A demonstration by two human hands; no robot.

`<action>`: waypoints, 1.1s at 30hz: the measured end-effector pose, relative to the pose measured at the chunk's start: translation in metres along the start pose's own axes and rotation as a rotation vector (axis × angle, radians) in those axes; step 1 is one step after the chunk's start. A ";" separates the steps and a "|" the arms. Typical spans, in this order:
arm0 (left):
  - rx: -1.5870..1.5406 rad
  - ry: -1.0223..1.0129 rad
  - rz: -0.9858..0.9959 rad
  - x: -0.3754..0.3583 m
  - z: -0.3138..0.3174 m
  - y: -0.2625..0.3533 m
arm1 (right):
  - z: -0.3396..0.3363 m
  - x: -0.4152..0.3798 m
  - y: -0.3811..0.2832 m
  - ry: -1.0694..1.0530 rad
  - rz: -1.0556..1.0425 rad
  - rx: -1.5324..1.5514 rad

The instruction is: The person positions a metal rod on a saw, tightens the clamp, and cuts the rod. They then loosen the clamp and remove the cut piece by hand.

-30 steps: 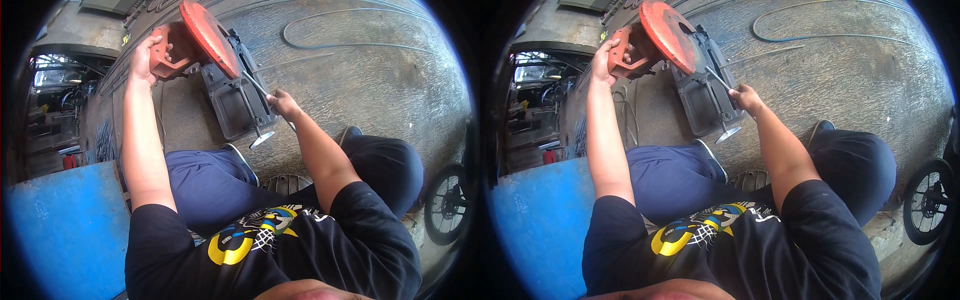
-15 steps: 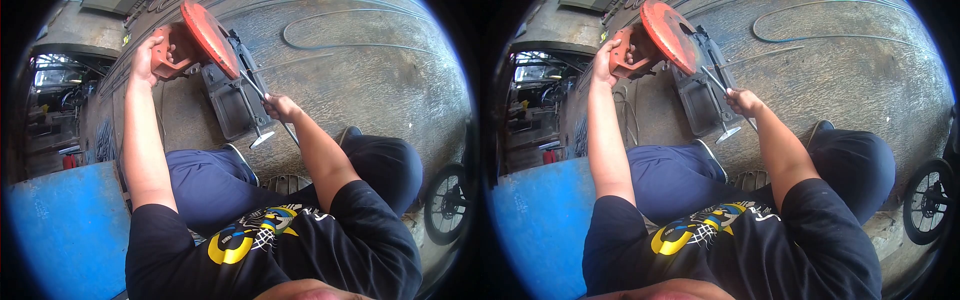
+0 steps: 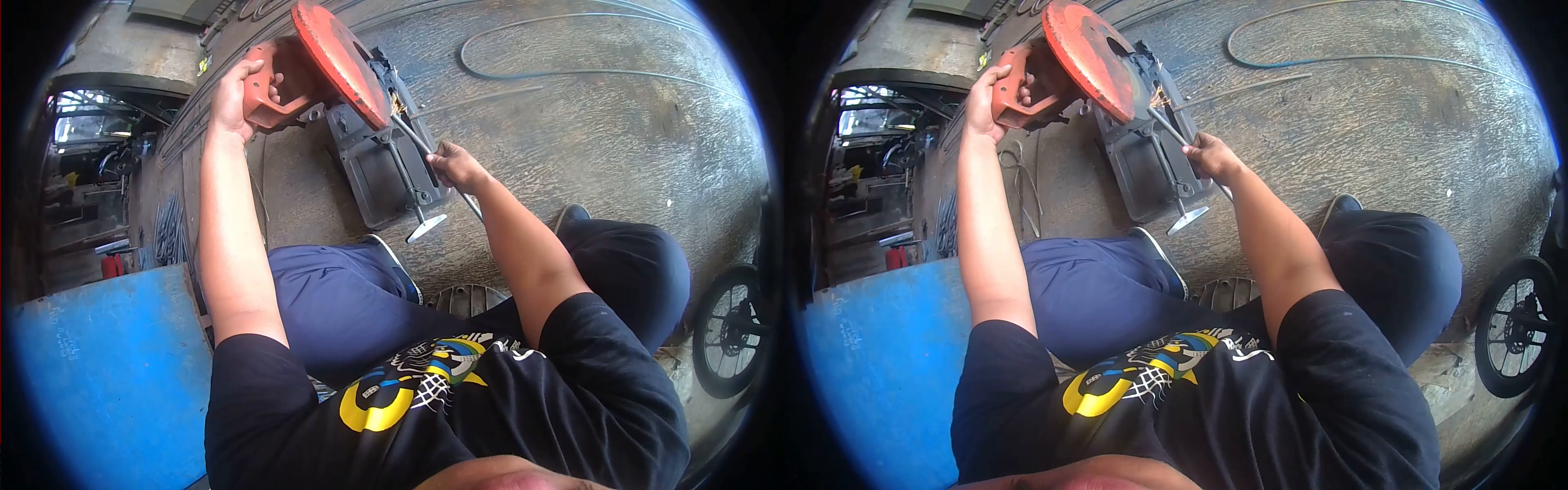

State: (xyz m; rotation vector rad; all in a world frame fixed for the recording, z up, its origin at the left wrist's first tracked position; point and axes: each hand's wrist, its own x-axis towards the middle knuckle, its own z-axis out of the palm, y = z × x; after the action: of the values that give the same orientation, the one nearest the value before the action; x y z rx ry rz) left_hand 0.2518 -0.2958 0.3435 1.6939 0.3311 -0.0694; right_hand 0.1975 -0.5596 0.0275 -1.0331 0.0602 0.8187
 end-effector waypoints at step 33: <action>0.006 -0.014 -0.006 0.003 -0.002 0.000 | 0.001 -0.002 0.005 -0.131 0.249 0.255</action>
State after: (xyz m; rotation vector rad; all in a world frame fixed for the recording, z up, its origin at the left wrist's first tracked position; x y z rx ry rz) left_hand 0.2542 -0.2931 0.3430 1.6981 0.3253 -0.0868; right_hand 0.1926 -0.5592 0.0253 -0.7380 0.1797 1.0742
